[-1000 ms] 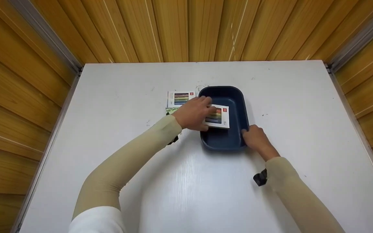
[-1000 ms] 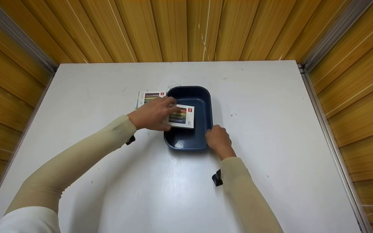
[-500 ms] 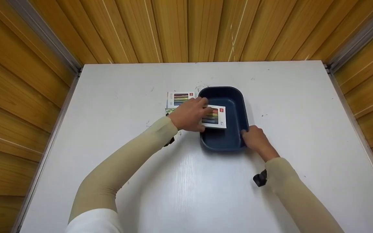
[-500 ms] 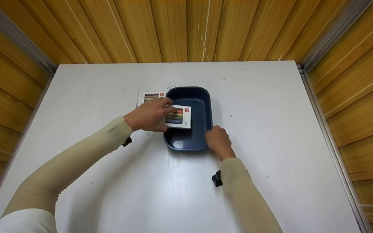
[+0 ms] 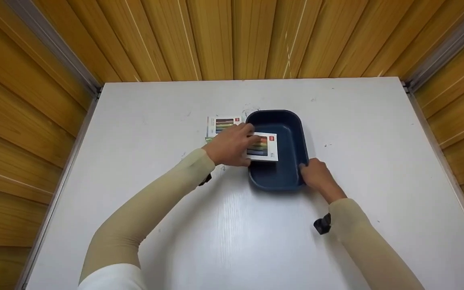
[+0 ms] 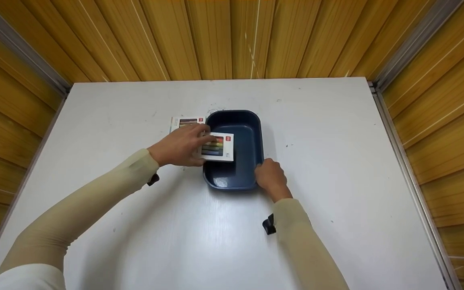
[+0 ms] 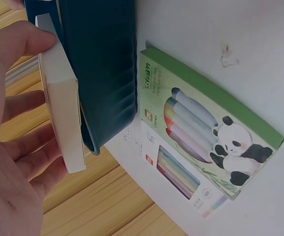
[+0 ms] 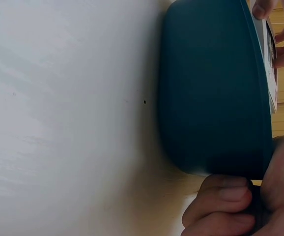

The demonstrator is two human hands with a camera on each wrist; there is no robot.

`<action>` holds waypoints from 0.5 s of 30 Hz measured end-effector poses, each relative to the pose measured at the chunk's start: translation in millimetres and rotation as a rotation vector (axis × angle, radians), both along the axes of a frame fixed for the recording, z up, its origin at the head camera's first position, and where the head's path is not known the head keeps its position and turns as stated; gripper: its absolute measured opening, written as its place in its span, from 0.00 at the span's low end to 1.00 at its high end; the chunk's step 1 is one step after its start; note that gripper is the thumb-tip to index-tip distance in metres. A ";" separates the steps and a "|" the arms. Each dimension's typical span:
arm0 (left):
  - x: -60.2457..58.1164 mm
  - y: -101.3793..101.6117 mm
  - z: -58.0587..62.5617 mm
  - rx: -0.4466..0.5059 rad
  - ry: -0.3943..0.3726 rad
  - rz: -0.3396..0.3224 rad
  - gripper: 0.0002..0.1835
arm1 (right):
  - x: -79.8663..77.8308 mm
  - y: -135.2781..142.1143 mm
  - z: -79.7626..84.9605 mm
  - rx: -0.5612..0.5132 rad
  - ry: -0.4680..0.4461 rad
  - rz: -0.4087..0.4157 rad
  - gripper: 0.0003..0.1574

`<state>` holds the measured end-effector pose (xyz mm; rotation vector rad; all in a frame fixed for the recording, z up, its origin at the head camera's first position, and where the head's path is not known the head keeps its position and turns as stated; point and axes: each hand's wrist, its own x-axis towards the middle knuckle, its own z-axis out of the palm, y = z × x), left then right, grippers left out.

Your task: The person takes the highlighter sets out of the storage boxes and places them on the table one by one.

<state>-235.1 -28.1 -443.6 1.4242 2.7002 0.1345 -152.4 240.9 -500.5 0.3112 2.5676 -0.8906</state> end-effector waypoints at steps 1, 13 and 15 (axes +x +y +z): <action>-0.1 -0.6 -1.1 0.006 -0.001 0.001 0.33 | 0.2 -0.1 -1.2 0.000 0.003 0.001 0.25; 0.3 -5.8 -4.7 0.005 -0.008 0.027 0.38 | 1.7 -0.2 0.1 -0.015 0.006 -0.013 0.26; -0.3 -6.9 -4.5 0.005 -0.006 0.031 0.40 | 1.4 -0.9 0.1 -0.015 0.009 -0.014 0.27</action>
